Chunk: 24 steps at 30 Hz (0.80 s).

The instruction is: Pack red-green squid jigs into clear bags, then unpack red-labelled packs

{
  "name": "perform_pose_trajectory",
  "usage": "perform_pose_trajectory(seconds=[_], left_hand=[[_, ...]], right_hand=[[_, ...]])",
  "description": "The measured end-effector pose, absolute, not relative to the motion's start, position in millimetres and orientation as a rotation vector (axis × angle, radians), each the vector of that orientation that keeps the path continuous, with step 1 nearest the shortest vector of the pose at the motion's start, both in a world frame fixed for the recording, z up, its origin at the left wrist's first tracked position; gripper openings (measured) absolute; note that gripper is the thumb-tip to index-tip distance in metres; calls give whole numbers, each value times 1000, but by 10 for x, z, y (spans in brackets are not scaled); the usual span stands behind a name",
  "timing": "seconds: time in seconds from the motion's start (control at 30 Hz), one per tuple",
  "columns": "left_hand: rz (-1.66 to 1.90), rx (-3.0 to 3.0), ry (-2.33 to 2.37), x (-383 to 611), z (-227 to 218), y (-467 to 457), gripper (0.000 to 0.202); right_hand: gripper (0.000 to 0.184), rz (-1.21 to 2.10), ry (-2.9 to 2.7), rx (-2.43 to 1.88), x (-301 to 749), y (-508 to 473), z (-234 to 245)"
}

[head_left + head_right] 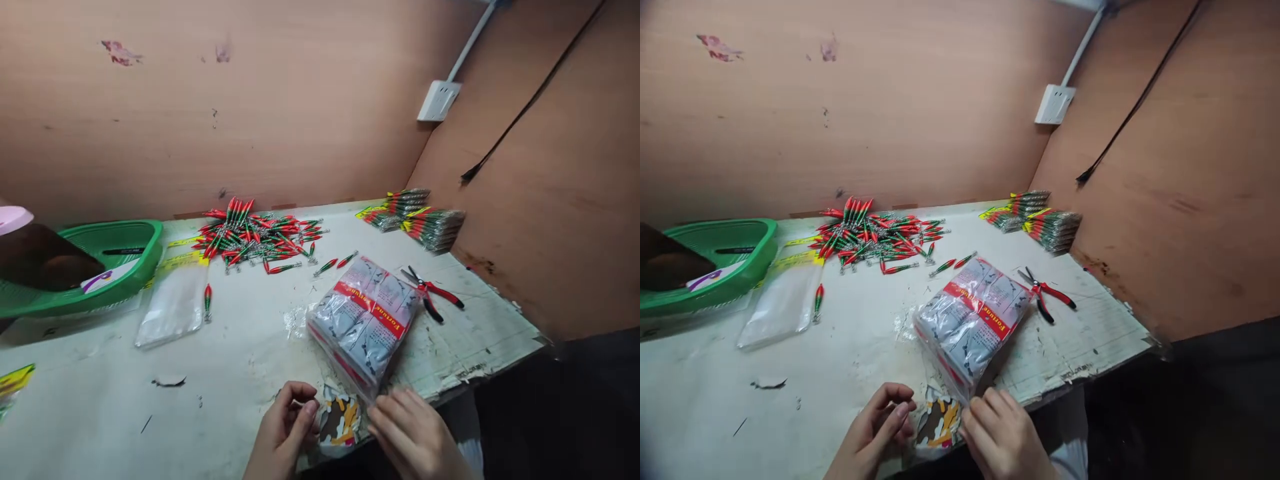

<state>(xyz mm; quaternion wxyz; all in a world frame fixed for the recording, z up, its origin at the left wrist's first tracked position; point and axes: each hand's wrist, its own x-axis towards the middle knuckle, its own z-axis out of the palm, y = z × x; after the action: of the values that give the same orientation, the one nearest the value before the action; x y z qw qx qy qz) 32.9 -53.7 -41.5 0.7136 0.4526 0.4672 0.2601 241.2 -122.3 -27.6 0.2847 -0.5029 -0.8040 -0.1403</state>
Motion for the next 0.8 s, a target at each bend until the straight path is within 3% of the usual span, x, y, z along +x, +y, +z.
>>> perform_pose_trajectory(seconds=[0.1,0.23,0.47,0.8], left_hand=[[578,826,1000,412,-498,-591,54],[671,743,992,602,-480,-489,68],[610,724,904,824,-502,-349,64],[609,735,872,933,-583,-308,55]], right_hand=[[16,-287,-1998,-1456,2249,-1181,-220],[22,-520,-1912,-1766,1981,-977,-280],[40,-437,-1766,-1858,1820,-906,-370],[35,-352,-1672,-1873,1794,-873,-249]])
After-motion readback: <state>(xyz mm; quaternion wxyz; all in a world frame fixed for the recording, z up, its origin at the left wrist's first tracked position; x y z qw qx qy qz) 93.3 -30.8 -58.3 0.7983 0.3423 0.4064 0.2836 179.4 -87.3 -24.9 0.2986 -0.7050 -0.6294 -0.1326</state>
